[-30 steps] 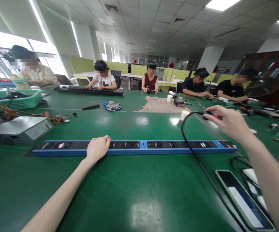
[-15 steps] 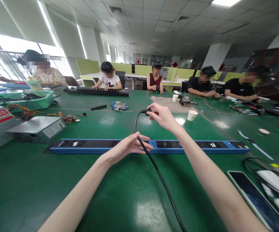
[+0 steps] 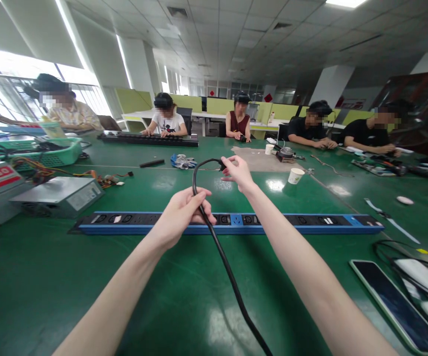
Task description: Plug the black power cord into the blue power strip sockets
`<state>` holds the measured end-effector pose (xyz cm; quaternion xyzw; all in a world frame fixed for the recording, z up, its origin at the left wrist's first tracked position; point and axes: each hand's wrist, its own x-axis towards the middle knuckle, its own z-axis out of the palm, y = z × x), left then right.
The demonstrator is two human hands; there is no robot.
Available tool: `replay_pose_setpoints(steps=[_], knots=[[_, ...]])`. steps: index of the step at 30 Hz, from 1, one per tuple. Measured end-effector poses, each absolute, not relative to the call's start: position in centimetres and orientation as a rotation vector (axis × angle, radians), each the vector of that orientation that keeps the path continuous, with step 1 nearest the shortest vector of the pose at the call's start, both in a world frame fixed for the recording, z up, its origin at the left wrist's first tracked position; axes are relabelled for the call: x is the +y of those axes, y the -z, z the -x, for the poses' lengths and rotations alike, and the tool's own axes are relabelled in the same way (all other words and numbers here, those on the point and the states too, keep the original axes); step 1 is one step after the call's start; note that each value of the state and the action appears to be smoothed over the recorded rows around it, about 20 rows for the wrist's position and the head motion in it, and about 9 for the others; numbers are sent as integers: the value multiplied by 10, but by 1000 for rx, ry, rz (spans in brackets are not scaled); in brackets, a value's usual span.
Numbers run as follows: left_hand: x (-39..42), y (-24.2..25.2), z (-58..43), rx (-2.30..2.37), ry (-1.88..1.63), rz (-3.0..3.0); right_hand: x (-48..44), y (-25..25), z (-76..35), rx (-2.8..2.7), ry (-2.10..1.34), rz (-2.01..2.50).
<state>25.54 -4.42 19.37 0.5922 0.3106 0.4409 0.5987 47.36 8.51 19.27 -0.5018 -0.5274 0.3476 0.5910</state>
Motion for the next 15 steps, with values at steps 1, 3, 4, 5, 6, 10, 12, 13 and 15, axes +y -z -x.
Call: replay_pose_setpoints(steps=[1, 3, 4, 5, 6, 10, 12, 13, 15], knots=[[-39, -195, -250, 756, -1135, -1352, 89, -194, -468, -1196, -805, 1157], [-28, -198, -234, 824, -1321, -1318, 95, -200, -454, -1163, -807, 1130], [-22, -200, -223, 855, -1367, -1323, 98, -202, -446, -1164, -810, 1117], [-18, -202, -210, 884, -1378, -1347, 101, -205, -436, -1173, -816, 1107], [-15, -205, -198, 913, -1353, -1384, 103, -207, -427, -1184, -825, 1103], [-17, -217, -151, 1050, -844, -1670, 110, -202, -387, -1188, -875, 1150], [-18, -217, -132, 1089, -493, -1799, 110, -193, -368, -1237, -909, 1215], [-15, -215, -122, 1107, -362, -1828, 108, -187, -359, -1292, -924, 1252], [-3, -203, -101, 1197, -257, -1811, 103, -175, -342, -1451, -934, 1323]])
